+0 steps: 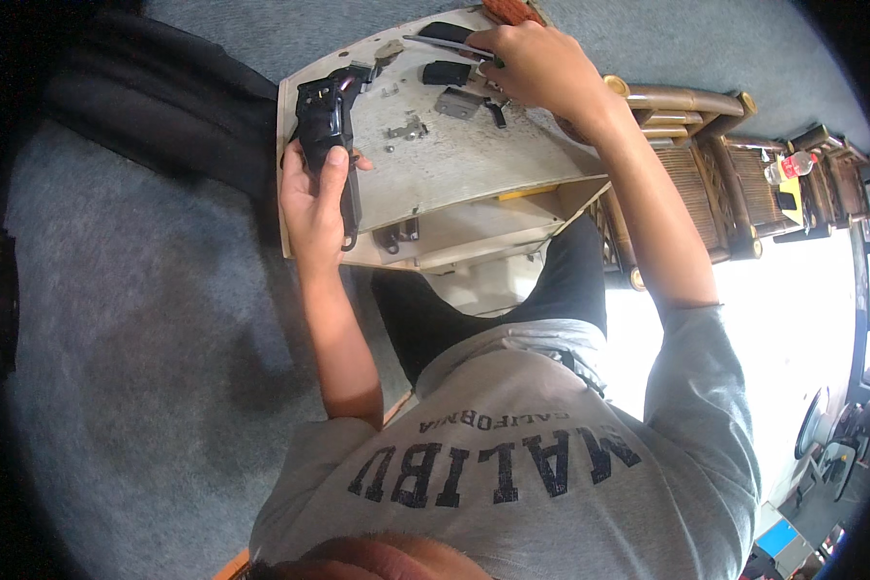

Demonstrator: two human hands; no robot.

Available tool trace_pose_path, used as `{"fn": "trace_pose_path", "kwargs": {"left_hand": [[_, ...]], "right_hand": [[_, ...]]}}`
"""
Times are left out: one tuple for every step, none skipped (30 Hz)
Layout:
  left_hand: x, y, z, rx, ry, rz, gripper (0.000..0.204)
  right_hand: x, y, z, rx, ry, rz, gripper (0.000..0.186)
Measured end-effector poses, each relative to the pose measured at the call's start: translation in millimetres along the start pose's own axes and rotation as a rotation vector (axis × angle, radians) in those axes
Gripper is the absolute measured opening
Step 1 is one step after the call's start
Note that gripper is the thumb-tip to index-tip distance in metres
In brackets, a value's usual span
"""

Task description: The person repairs a hair clipper by using a screwdriver to remove and replace screws on the motor housing and blade assembly.

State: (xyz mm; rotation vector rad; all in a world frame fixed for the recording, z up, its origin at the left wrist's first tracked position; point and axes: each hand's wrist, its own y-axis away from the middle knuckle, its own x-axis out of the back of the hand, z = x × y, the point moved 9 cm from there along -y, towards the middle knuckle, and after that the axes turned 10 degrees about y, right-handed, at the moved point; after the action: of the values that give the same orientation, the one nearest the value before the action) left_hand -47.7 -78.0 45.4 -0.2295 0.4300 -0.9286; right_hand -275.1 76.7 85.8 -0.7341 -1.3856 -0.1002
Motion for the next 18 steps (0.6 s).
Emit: {"fn": "trace_pose_path", "kwargs": {"left_hand": [[0,0,0,0.003,-0.004,-0.002,0.038],[0,0,0,0.005,-0.007,-0.004,0.038],[2,1,1,0.003,-0.008,0.000,0.038],[2,0,-1,0.003,-0.012,-0.007,0.038],[1,0,-1,0.003,-0.015,-0.013,0.037],[0,-1,-1,0.002,-0.013,-0.016,0.037],[0,-1,-1,0.000,-0.005,-0.016,0.037],[0,-1,-1,-0.002,0.003,-0.017,0.037],[0,-1,-1,-0.002,0.003,-0.017,0.037],[0,0,-1,-0.001,0.003,-0.018,0.037],[0,0,-1,0.000,0.003,-0.020,0.037],[-1,0,-1,0.001,0.004,-0.021,0.037],[-1,0,-1,0.000,-0.001,-0.021,0.037],[-1,0,-1,-0.001,-0.006,-0.020,0.037],[-1,0,-1,-0.001,-0.006,-0.021,0.037],[-1,0,-1,-0.001,-0.009,-0.018,0.037],[0,1,-1,-0.001,-0.012,-0.014,0.037],[2,1,0,-0.001,-0.014,-0.011,0.037]], "right_hand": [[2,-3,-1,0.005,-0.001,0.001,0.035],[0,-6,0,-0.003,0.009,-0.062,0.036],[-5,-8,0,-0.010,0.020,-0.124,0.036],[-7,-9,3,-0.012,0.023,-0.123,0.036],[-11,-9,6,0.017,0.018,-0.104,0.033],[-12,-10,8,0.045,0.014,-0.086,0.030],[-13,-10,10,0.047,0.014,-0.086,0.030],[-15,-11,13,0.041,-0.038,-0.109,0.026],[-17,-11,15,0.035,-0.089,-0.133,0.023],[-18,-11,17,0.034,-0.089,-0.133,0.023],[-15,-10,19,0.035,-0.151,-0.103,0.021],[-13,-10,21,0.036,-0.213,-0.073,0.019],[-13,-9,21,0.035,-0.214,-0.074,0.019],[-6,-9,18,0.085,-0.164,-0.008,0.020],[0,-7,15,0.134,-0.114,0.058,0.020],[3,-7,10,0.136,-0.115,0.058,0.020],[5,-7,6,0.107,-0.144,0.028,0.020],[5,-8,3,0.079,-0.174,-0.002,0.020]]}}
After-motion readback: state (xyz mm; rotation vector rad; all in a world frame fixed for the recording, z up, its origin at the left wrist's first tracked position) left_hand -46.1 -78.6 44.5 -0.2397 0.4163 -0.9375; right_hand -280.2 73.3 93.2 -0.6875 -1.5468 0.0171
